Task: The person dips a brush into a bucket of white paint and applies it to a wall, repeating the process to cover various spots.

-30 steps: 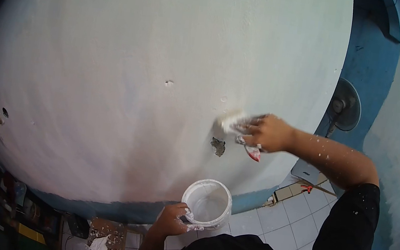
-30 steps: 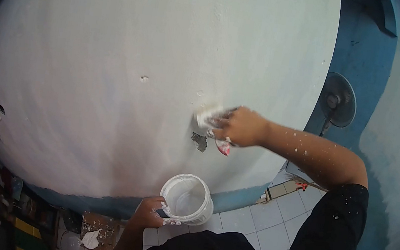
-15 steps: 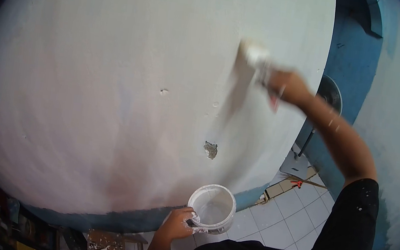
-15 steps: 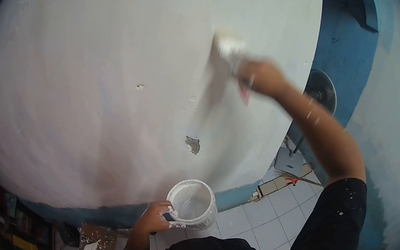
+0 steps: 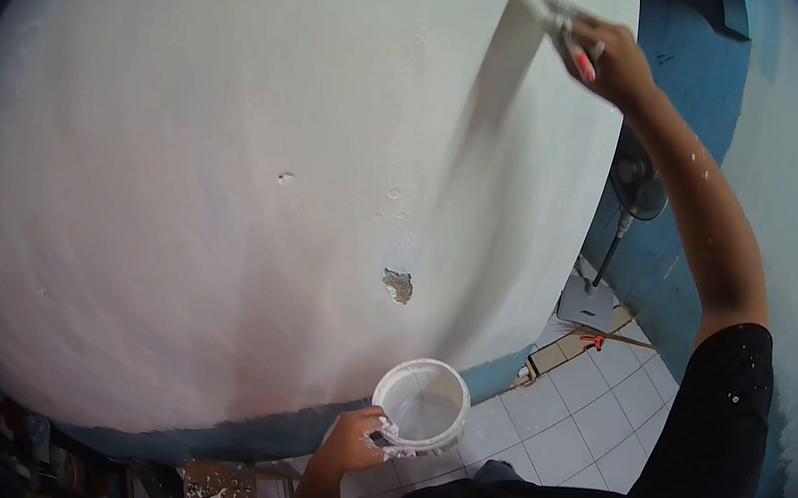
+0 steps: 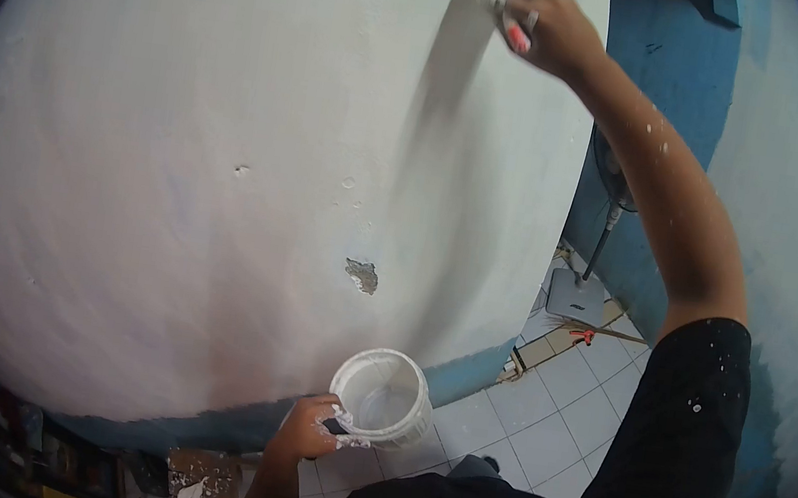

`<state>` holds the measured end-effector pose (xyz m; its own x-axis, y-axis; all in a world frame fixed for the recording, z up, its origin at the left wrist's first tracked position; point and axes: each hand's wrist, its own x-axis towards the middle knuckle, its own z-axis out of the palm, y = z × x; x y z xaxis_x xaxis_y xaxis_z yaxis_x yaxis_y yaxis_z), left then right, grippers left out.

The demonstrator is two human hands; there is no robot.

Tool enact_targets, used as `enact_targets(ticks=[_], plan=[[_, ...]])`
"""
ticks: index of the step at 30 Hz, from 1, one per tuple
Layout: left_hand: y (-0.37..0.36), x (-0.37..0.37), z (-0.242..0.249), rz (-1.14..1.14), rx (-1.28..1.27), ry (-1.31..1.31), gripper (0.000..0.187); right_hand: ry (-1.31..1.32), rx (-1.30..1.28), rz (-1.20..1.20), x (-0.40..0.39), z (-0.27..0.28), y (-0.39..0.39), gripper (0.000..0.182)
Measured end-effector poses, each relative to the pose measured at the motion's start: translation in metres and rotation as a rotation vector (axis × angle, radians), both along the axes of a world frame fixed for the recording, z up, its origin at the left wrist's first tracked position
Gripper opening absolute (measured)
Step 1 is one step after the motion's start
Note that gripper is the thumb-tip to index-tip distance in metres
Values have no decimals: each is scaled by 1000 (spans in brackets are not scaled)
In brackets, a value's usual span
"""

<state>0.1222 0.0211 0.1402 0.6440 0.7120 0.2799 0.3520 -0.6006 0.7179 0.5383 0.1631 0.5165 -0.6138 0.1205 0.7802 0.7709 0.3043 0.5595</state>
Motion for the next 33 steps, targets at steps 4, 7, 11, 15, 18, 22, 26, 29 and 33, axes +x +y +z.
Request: enact_targets(ticks=[4,7,11,15,18,22,26,29,33], plan=[[-14,33,33,73,10,-63,32,-61,-263,47,25,-49,29,9],[-15,78,36,152,10,-102,29,-468,-598,239,23,-160,38,12],[-4,136,12,168,20,-53,30,-548,-909,354,30,-197,-7,10],[-7,194,21,129,24,-60,32,-397,-589,384,106,-97,-1,18],[-11,238,48,166,33,4,33,-143,-40,366,164,6,17,26],[-11,276,41,220,39,-15,36,-137,-59,111,197,17,30,23],[-30,303,33,233,44,-50,38,-513,-167,51,196,-99,22,27],[-33,307,28,236,39,-7,39,-794,-748,145,177,-148,-9,24],[-29,303,27,267,43,56,38,-582,-557,229,189,-98,-17,24]])
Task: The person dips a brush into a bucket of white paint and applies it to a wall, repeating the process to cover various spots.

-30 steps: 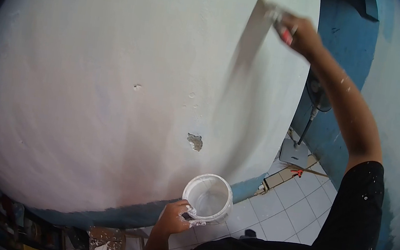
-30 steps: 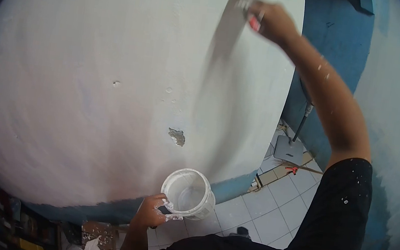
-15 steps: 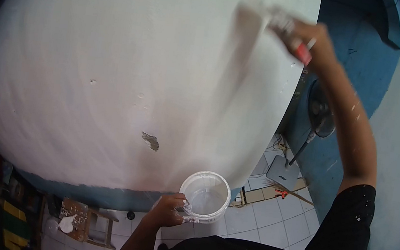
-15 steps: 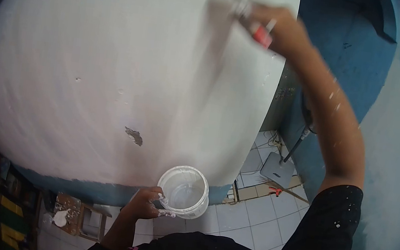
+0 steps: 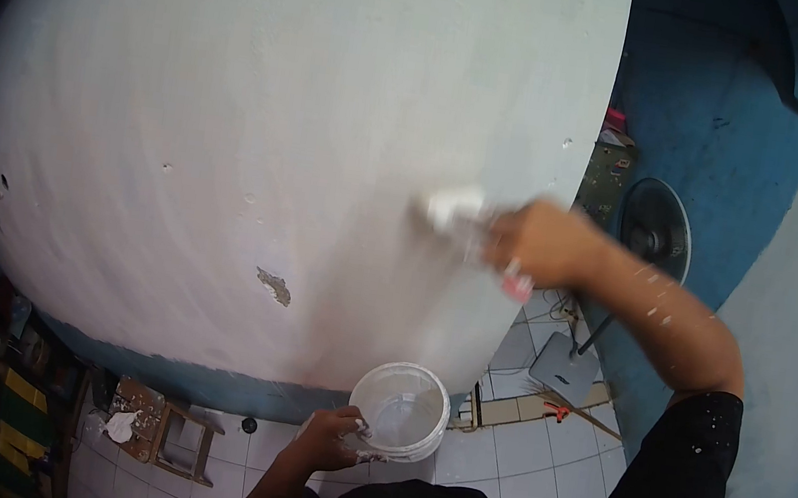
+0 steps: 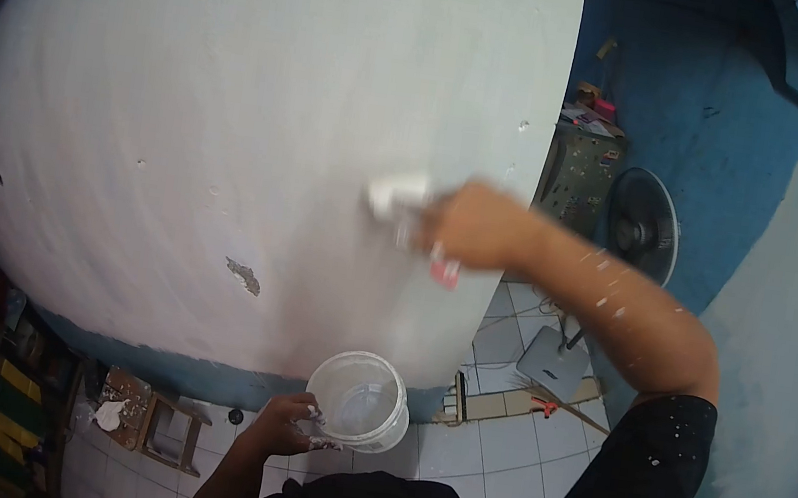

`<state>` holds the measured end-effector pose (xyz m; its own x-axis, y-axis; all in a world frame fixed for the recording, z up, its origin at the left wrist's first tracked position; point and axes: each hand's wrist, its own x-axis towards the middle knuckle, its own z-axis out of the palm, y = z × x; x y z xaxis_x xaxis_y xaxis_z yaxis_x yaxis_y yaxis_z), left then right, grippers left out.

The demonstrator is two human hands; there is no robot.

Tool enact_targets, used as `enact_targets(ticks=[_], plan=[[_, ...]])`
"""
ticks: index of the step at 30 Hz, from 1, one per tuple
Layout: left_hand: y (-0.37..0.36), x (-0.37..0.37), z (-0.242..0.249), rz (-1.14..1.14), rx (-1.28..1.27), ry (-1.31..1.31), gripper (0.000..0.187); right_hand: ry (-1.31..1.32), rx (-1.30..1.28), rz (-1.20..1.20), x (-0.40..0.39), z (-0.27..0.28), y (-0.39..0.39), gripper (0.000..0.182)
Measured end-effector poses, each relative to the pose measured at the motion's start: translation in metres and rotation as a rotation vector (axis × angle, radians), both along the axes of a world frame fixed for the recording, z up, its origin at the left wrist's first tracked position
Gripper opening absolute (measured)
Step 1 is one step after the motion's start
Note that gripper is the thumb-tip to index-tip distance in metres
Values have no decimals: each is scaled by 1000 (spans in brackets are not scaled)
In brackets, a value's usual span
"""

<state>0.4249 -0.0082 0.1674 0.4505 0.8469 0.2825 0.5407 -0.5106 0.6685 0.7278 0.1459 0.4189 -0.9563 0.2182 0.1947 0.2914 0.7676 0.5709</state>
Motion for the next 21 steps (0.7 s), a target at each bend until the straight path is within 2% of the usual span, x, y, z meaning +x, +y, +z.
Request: enact_targets(ticks=[1,4,6,8,10,11,13,14,17,19,20,21], plan=[[-1,-2,0,6,7,8,38,141,151,74,13,31,3,22],[4,-4,3,45,21,26,37,562,517,6,41,114,19,26],[6,-5,0,71,41,12,35,652,657,-109,51,125,37,27],[7,-11,-7,89,86,-20,35,354,498,-230,63,89,44,26],[1,-11,-4,125,81,-47,35,203,570,-125,47,17,32,27],[-1,-12,-3,142,73,-63,35,168,481,-13,46,-24,35,28],[1,-22,-7,101,100,-63,35,6,145,-62,41,-100,20,28],[1,-26,-9,78,108,-64,35,-63,-28,-62,38,-119,13,29],[2,-40,-8,120,57,24,36,-328,-281,-272,25,-133,9,29],[5,-44,-6,103,133,18,37,-182,-138,-263,41,-93,13,31],[8,-46,-6,94,171,13,38,15,-81,-257,51,-60,13,33],[10,-46,-6,92,165,5,41,244,42,-51,61,-31,20,34]])
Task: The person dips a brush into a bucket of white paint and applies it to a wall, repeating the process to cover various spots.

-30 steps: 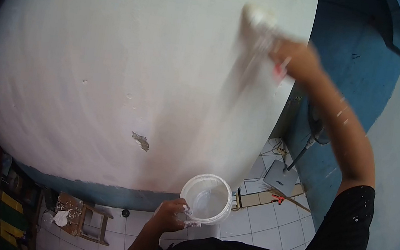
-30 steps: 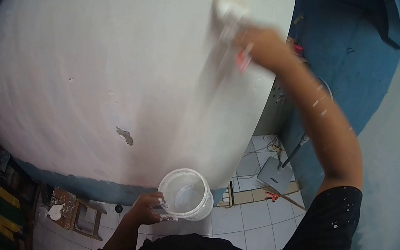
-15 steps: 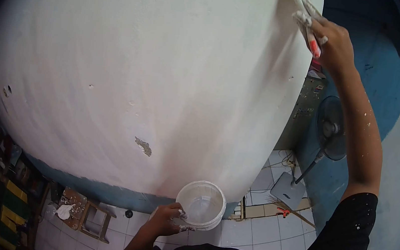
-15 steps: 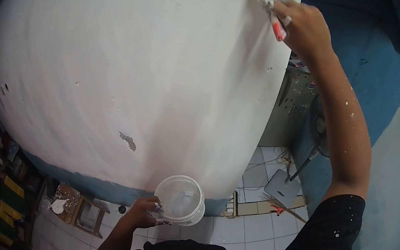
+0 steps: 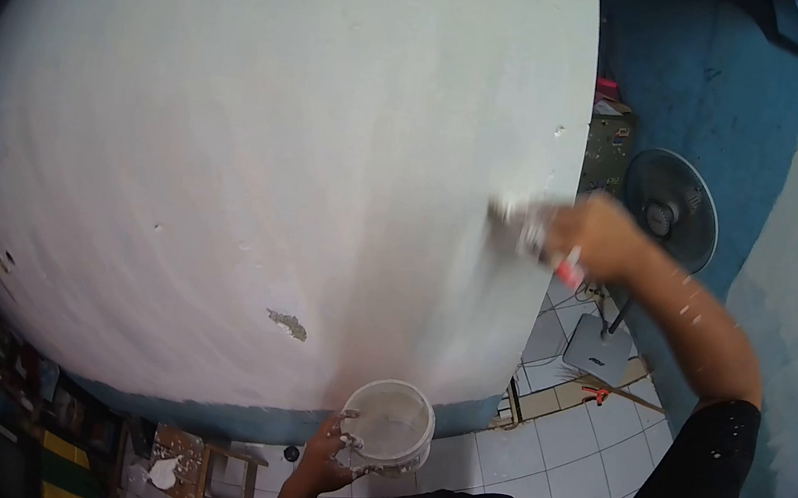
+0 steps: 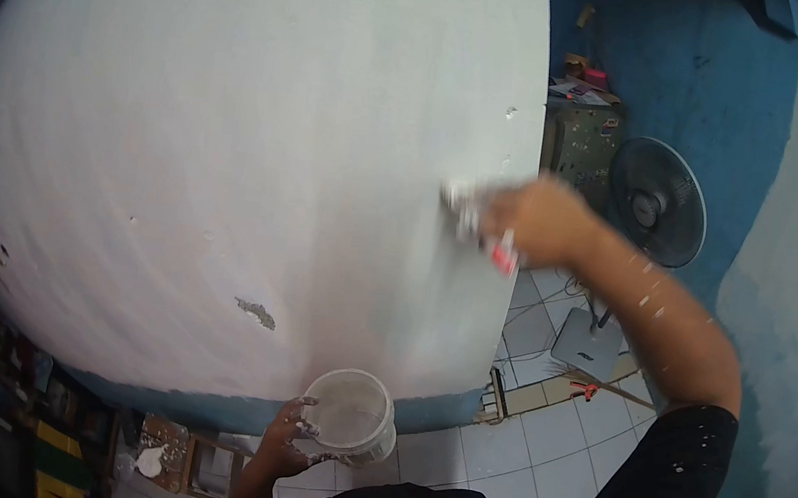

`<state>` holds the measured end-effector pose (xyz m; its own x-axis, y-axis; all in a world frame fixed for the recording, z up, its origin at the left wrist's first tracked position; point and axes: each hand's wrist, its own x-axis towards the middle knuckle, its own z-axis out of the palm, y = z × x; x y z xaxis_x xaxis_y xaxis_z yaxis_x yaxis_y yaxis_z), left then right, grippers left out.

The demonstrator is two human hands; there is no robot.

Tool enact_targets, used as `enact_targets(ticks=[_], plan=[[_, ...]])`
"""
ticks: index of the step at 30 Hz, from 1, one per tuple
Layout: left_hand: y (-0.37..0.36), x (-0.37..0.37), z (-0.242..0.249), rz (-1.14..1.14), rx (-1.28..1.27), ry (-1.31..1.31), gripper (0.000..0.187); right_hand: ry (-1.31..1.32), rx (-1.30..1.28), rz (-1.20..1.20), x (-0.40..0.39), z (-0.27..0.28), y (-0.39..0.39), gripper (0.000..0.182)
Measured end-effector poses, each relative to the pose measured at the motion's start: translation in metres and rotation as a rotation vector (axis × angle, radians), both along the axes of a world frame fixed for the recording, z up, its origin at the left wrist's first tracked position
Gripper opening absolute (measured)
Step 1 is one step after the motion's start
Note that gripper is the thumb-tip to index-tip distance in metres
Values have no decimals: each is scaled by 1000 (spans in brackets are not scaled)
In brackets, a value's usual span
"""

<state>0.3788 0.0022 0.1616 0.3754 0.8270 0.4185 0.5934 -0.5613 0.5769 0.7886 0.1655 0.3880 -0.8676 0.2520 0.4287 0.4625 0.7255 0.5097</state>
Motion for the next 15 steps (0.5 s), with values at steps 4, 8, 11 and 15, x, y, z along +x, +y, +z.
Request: enact_targets(ticks=[4,8,11,15], plan=[[11,3,0,-22,-5,-45,55,238,361,-18,11,69,5,28],[20,7,-3,38,37,14,80,113,409,-171,-15,4,6,28],[24,7,5,62,31,134,94,-25,126,25,-33,-103,4,18],[33,4,14,28,106,233,104,-153,-322,-52,-39,-134,-6,20]])
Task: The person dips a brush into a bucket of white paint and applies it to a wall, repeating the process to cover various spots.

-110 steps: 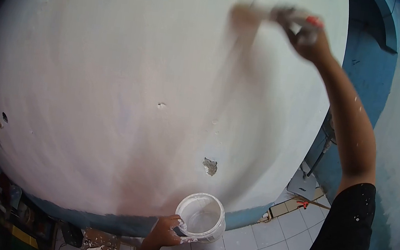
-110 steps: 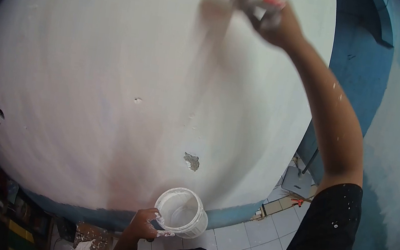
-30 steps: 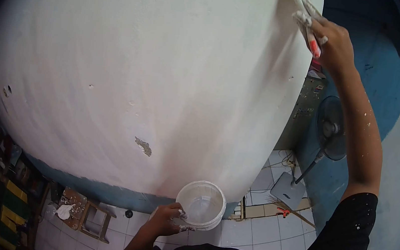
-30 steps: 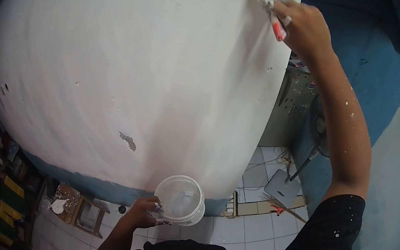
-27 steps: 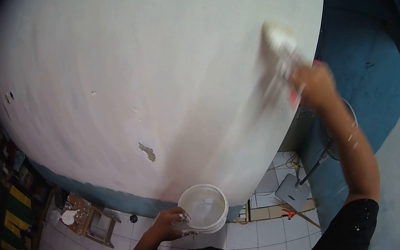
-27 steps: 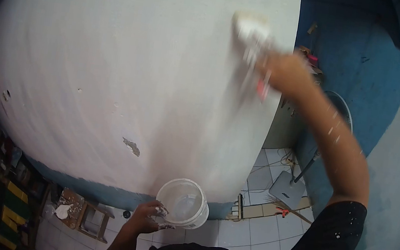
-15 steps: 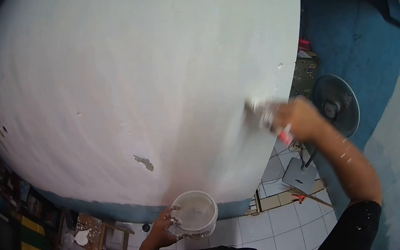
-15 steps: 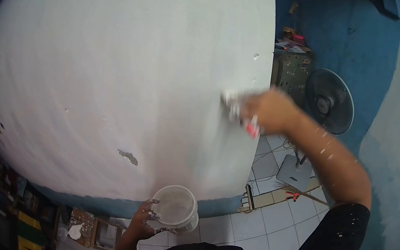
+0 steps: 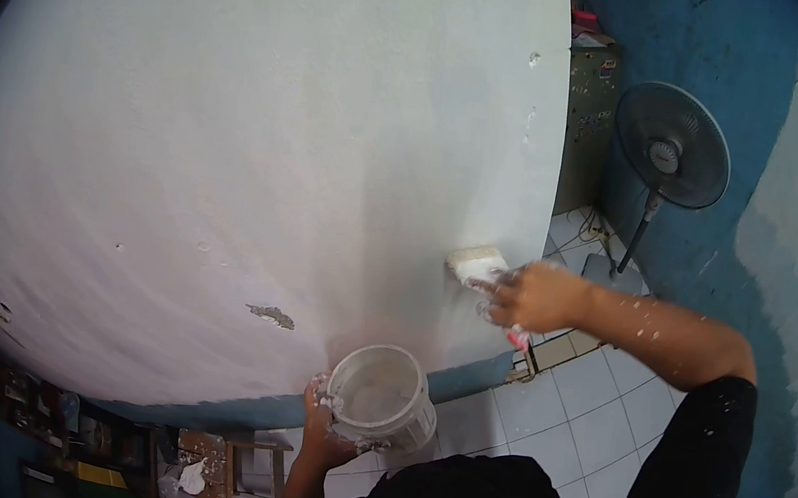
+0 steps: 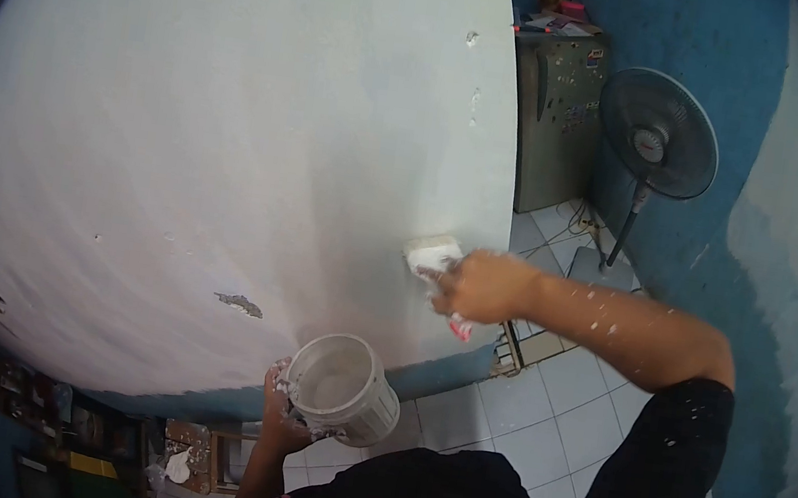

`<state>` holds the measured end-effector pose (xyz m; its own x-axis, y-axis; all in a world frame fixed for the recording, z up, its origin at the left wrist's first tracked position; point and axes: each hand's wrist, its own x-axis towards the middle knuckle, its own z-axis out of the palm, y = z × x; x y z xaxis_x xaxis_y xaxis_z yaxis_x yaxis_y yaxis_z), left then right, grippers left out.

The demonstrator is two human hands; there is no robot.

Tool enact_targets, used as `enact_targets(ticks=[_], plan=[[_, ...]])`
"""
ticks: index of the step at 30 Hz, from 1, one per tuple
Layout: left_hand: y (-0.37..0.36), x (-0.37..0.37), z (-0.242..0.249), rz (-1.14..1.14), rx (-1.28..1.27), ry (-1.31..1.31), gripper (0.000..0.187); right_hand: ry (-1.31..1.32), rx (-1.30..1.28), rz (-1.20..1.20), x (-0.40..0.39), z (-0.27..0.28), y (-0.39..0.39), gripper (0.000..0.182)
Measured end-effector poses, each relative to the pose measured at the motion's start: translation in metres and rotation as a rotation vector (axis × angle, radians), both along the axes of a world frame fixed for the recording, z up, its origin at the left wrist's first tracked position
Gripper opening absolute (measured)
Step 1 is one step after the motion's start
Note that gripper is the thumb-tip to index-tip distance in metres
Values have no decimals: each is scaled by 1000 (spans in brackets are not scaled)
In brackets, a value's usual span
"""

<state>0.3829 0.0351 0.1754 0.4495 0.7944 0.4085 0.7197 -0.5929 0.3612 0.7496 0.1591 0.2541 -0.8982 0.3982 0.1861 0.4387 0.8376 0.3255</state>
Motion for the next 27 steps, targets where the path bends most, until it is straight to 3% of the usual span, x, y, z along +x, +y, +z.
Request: enact_targets(ticks=[2,4,6,7,8,9,11,13,16,19,20,22,25,27], plan=[[7,-3,-3,9,-2,-26,108,-125,81,78,8,46,3,21],[15,-9,-6,-26,-152,-144,111,34,121,-54,18,113,7,20],[20,1,-4,-24,-278,-323,104,334,391,135,32,163,12,26],[19,12,4,0,-333,-435,97,297,654,121,32,181,12,33],[20,13,1,9,-344,-453,94,357,749,71,38,194,16,36],[20,13,0,18,-355,-471,90,438,808,-5,41,191,21,36],[29,-8,-23,-26,-300,-264,89,480,839,-131,33,167,20,32],[42,-43,-51,-129,-245,37,89,360,846,-172,12,99,23,28],[44,-55,-26,-188,-205,71,98,283,523,-162,-28,0,-6,23],[44,-58,4,-187,-410,-397,103,236,156,-203,-47,-39,-26,19],[47,-68,-3,-189,-326,-412,106,216,26,-215,-54,-42,-35,19],[46,-88,-7,-199,-205,-381,111,570,-170,-198,-65,-26,-43,33],[60,-105,-11,-298,-6,-356,108,991,-258,-129,-106,12,-67,28],[67,-112,-18,-365,78,-330,105,1231,-492,-49,-138,18,-83,26]])
